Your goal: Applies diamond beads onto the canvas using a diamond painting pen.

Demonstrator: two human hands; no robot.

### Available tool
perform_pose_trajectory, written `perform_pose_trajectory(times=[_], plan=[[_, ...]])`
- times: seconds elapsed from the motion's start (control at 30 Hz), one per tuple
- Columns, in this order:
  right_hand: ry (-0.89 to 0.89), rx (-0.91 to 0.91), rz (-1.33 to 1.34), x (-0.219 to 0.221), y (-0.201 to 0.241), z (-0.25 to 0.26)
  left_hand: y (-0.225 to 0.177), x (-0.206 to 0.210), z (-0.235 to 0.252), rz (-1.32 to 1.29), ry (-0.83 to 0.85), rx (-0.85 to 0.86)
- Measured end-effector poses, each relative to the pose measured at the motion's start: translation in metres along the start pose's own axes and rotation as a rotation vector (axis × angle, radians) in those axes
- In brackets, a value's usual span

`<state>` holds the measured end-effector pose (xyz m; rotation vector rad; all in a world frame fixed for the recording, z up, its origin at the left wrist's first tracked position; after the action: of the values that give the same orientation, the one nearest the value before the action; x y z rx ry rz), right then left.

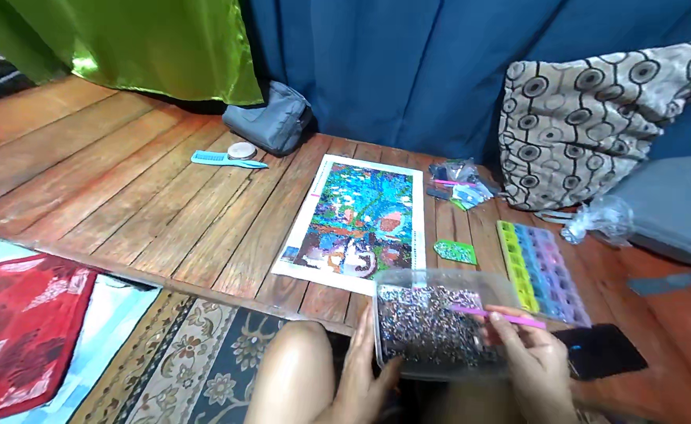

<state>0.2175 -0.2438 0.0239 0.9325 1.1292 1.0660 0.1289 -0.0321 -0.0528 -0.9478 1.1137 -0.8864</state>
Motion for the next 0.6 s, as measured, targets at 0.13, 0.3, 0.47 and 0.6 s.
perform_pose_trajectory(times=[0.13, 0.3, 0.47, 0.6], plan=[[0.022, 0.030, -0.055, 0.001, -0.011, -0.005, 0.005, 0.000, 0.000, 0.032, -0.021, 0.050], [0.015, 0.030, -0.167, 0.008, -0.018, -0.007, 0.008, 0.000, -0.002, 0.035, -0.033, 0.061], [0.004, 0.014, -0.246, 0.010, -0.017, -0.007, 0.009, 0.000, -0.003, 0.031, -0.040, 0.062], [0.031, 0.008, -0.246, 0.010, -0.016, -0.008, 0.009, 0.000, -0.004, 0.007, -0.037, 0.070]])
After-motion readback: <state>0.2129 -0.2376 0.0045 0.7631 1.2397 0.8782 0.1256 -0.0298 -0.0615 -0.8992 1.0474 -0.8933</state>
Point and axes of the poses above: each hand's wrist, its own z-axis towards the middle knuckle, its own x-axis out of the palm, y = z × x, the point moved 7 cm from there along z, towards the middle knuckle, and after that the axes turned 1 degree about y, right-handed, at the moved point
